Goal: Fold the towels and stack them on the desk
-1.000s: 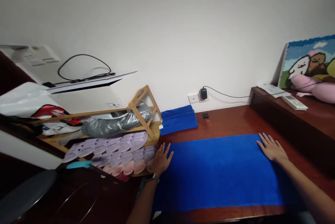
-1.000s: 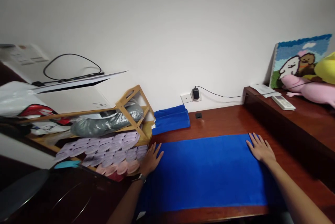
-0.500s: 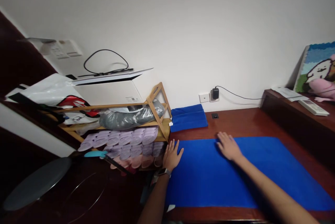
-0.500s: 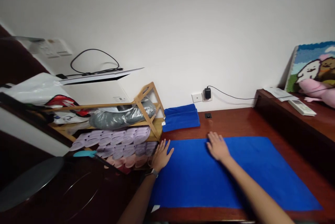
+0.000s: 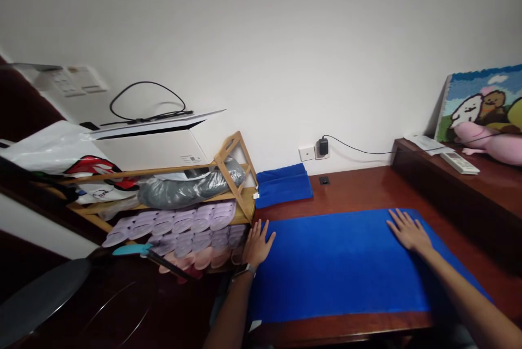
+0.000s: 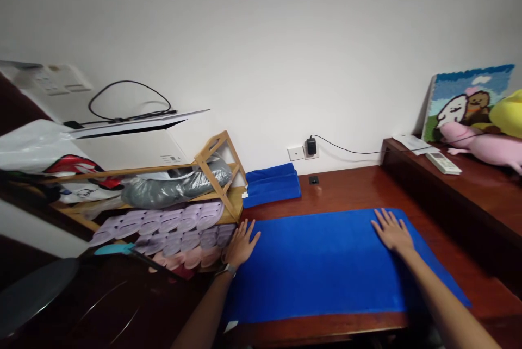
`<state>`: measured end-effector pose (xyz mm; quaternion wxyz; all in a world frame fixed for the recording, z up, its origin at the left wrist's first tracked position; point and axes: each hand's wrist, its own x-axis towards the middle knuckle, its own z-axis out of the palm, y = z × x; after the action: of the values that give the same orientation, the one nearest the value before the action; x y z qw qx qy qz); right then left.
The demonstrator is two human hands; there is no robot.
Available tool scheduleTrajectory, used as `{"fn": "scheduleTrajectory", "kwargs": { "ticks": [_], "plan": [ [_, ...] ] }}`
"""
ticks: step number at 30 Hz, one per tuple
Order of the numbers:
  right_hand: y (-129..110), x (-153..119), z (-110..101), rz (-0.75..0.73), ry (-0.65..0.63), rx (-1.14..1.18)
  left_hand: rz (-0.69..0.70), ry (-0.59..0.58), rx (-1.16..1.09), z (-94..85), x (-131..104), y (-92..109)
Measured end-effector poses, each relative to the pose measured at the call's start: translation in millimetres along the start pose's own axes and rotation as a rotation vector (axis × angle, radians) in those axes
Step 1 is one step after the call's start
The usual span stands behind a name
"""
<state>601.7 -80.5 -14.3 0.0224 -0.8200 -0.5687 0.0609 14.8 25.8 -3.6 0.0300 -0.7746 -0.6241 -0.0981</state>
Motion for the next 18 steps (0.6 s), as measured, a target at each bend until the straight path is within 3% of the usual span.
{"fn": "scheduleTrajectory", "kwargs": {
  "ticks": [2,4,11,13,15,18],
  "plan": [
    [40,5,4,0.079,0.028,0.007,0.0,-0.004,0.005,0.6,1,-1],
    [58,7,7,0.107,0.042,0.022,-0.001,-0.004,0.015,0.7,2,-1],
    [51,7,-3,0.125,-0.009,0.013,-0.007,-0.014,0.022,-2.6,1,1],
    [37,10,-14,0.155,-0.036,-0.025,-0.014,-0.025,0.017,-3.7,1,2],
    [4,9,-25,0.128,0.023,-0.075,-0.023,-0.032,0.012,-4.2,0,3],
    [-88,-4,-37,-0.106,0.18,-0.062,-0.027,-0.02,-0.006,-3.7,-1,3]
  ]
}}
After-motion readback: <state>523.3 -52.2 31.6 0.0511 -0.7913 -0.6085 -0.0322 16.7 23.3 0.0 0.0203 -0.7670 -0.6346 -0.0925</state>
